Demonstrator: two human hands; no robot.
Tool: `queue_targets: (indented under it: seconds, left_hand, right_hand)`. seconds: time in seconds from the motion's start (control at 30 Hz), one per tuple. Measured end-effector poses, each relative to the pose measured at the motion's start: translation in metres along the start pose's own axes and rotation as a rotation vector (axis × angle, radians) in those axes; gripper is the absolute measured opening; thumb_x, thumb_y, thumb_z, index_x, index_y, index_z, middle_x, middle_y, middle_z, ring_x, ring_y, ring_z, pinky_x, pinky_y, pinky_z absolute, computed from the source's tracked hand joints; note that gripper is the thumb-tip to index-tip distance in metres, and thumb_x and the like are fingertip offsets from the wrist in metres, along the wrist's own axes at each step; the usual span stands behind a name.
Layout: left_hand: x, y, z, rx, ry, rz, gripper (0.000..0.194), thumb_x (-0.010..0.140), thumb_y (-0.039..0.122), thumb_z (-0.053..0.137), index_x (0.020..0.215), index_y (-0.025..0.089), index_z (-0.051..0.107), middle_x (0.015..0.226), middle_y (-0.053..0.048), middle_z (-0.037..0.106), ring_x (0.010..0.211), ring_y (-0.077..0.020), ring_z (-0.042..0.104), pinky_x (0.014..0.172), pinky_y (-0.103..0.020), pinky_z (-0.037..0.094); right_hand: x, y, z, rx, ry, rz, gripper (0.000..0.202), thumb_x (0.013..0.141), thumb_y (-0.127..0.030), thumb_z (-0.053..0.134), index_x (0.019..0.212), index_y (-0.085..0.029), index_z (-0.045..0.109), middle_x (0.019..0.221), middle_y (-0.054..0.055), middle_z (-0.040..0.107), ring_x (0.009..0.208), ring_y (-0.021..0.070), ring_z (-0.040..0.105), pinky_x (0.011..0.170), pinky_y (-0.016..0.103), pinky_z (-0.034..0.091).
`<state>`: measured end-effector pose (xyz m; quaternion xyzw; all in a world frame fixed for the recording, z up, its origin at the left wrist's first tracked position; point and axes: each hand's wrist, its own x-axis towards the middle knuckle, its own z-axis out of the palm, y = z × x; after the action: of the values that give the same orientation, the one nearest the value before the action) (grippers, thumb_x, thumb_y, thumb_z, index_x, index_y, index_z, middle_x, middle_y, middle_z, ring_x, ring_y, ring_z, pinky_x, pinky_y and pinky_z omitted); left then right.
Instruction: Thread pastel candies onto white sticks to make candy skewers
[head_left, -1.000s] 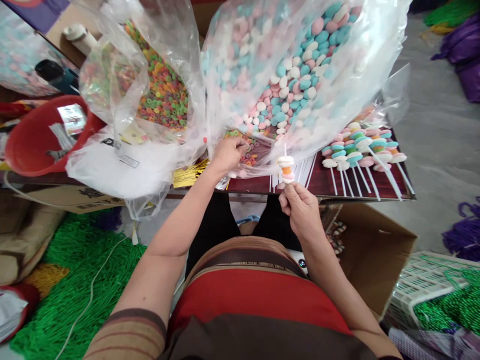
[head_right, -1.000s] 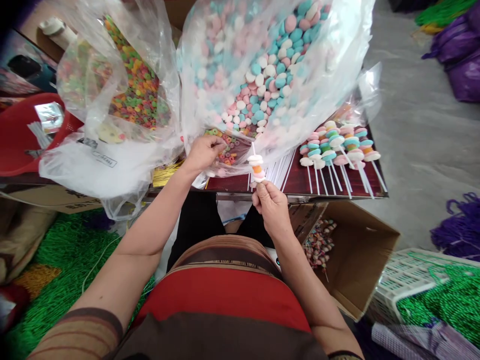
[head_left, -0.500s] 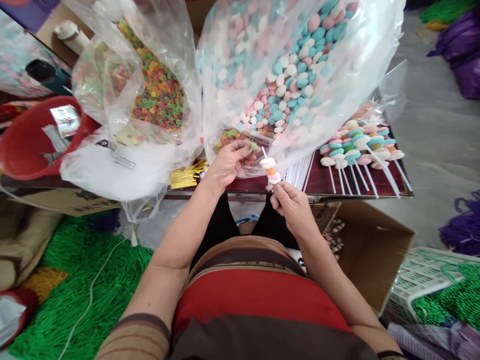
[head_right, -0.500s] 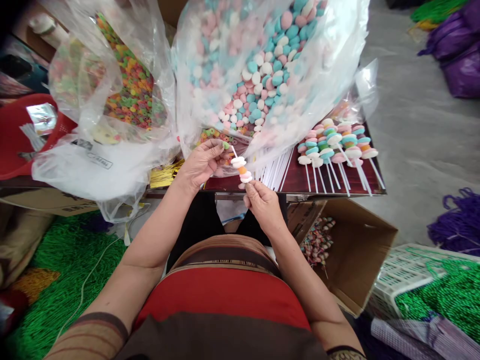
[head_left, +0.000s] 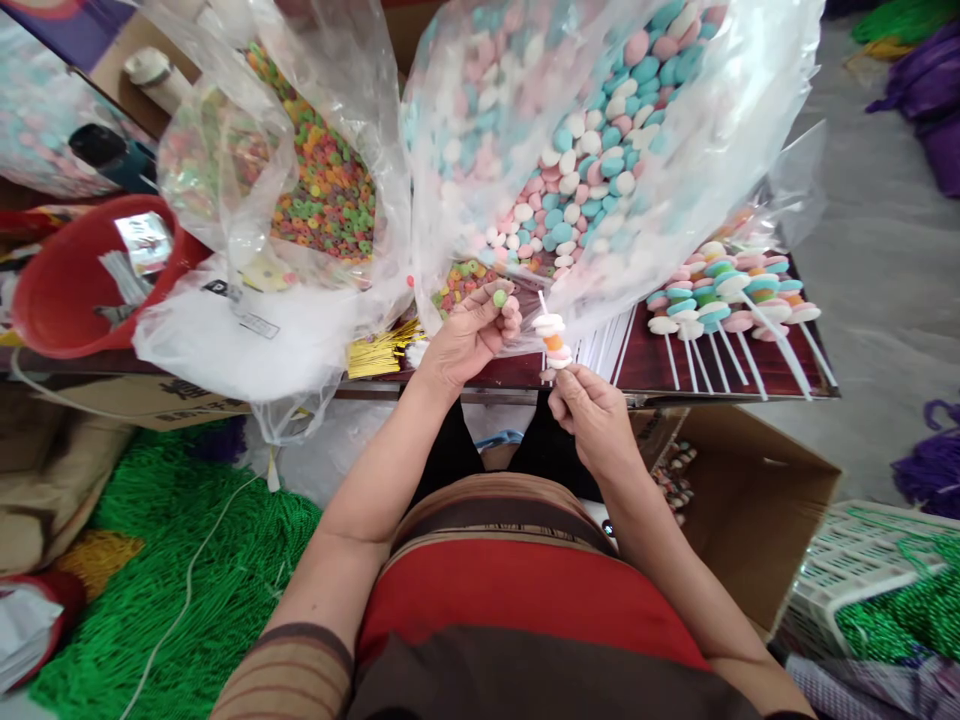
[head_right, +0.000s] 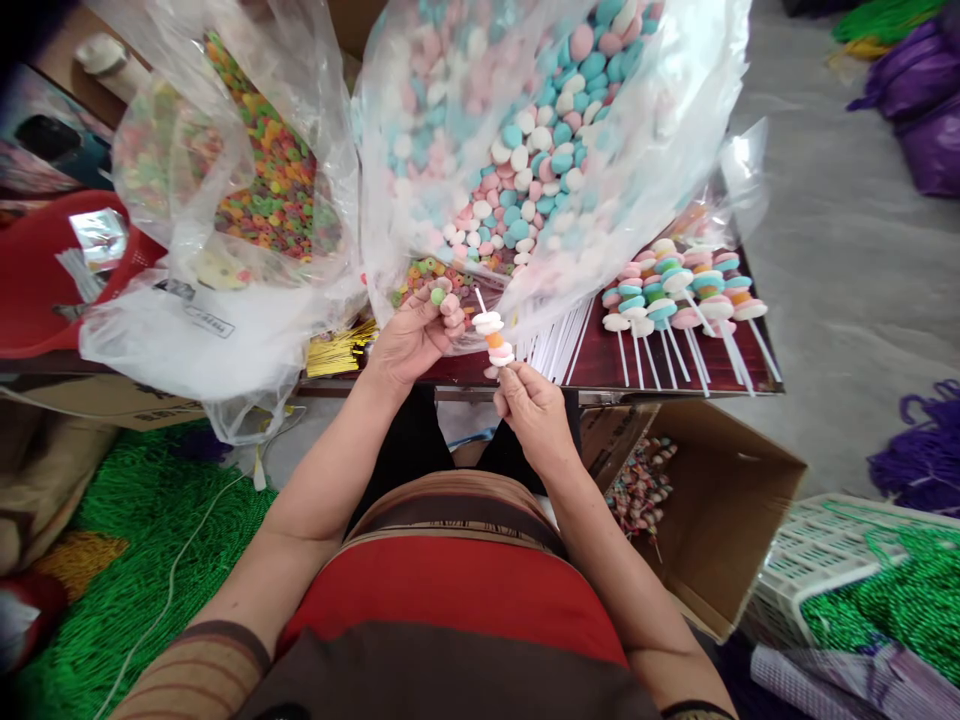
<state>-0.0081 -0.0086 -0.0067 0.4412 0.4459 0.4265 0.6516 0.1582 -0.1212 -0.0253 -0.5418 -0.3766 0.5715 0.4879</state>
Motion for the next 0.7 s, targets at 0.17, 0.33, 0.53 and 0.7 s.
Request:
queue_targets:
  seconds: [0.17, 0.33, 0.53, 0.7]
  left_hand:
    - [-0.002, -0.003, 0.002, -0.096, 0.059, -0.003, 0.013, 0.099, 0.033, 0.063, 0.106, 0.025, 0.072, 0.079, -0.001, 0.062, 0.071, -0.0110, 0.062, 0.067, -0.027, 0.054]
    - [0.000, 0.007, 0.004, -0.214, 0.030, -0.010, 0.012, 0.087, 0.030, 0.076, 0.088, 0.022, 0.068, 0.074, 0.001, 0.061, 0.066, -0.0087, 0.058, 0.062, -0.023, 0.049]
    - [0.026, 0.043, 0.041, -0.100, -0.113, 0.079, 0.021, 0.078, 0.035, 0.084, 0.086, 0.023, 0.069, 0.074, 0.002, 0.069, 0.065, -0.0090, 0.064, 0.063, -0.022, 0.052]
    - [0.061, 0.066, 0.101, 0.243, -0.226, 0.183, 0.013, 0.082, 0.031, 0.075, 0.090, 0.021, 0.072, 0.075, 0.000, 0.073, 0.066, -0.0118, 0.067, 0.059, -0.022, 0.049]
  right_hand:
    - [0.000, 0.002, 0.002, 0.037, 0.011, 0.004, 0.042, 0.091, -0.062, 0.066, 0.092, -0.020, 0.067, 0.054, -0.008, 0.044, 0.046, 0.0077, 0.029, 0.044, 0.024, 0.016]
    - [0.005, 0.003, 0.008, 0.115, 0.023, 0.059, 0.043, 0.087, -0.063, 0.065, 0.088, -0.019, 0.065, 0.053, -0.008, 0.044, 0.046, 0.0080, 0.027, 0.044, 0.025, 0.015]
    - [0.015, 0.009, 0.007, 0.174, -0.009, 0.122, 0.039, 0.087, -0.057, 0.061, 0.091, -0.019, 0.065, 0.051, -0.009, 0.044, 0.045, 0.0081, 0.025, 0.045, 0.025, 0.015]
    - [0.016, 0.022, 0.004, 0.130, -0.051, 0.096, 0.034, 0.091, -0.052, 0.057, 0.084, -0.020, 0.064, 0.051, -0.008, 0.046, 0.046, 0.0091, 0.030, 0.047, 0.025, 0.022]
